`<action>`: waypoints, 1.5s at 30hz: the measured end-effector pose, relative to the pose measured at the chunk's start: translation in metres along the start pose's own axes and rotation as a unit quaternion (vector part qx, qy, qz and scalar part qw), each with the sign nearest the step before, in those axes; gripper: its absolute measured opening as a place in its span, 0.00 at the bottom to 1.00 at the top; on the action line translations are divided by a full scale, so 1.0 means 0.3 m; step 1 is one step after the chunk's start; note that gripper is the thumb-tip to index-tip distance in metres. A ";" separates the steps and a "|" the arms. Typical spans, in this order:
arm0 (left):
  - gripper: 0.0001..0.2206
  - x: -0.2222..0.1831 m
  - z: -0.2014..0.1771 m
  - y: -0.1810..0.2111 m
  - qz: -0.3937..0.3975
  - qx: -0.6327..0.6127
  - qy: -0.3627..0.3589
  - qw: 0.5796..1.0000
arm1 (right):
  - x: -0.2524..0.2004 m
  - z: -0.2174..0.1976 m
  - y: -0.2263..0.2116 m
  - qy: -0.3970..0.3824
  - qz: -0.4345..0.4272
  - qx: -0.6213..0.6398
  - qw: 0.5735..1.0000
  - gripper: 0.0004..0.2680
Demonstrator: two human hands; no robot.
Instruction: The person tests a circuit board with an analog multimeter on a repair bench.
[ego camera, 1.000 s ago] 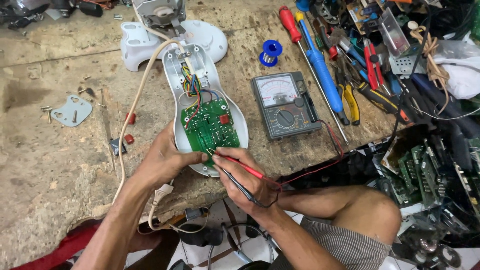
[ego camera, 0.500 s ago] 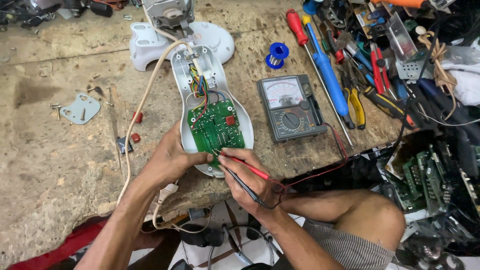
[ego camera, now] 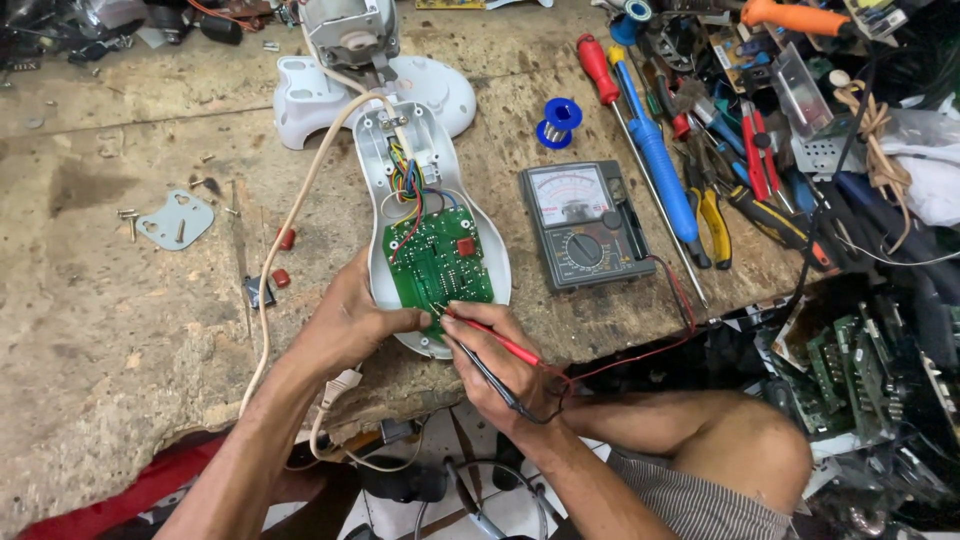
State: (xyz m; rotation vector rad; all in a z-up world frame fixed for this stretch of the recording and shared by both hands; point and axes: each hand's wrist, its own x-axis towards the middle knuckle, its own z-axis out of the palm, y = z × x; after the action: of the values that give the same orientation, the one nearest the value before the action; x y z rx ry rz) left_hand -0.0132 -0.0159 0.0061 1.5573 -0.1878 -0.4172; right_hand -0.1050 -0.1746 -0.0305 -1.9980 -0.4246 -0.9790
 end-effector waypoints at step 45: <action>0.30 -0.015 -0.017 -0.054 0.028 -0.037 0.013 0.999 | 0.002 0.001 -0.015 0.000 0.009 -0.021 1.000 0.05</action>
State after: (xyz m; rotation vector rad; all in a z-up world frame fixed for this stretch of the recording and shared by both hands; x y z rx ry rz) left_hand -0.0176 -0.0089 -0.0094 1.4807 -0.1933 -0.3571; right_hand -0.1071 -0.1719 -0.0277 -2.0362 -0.3886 -0.9833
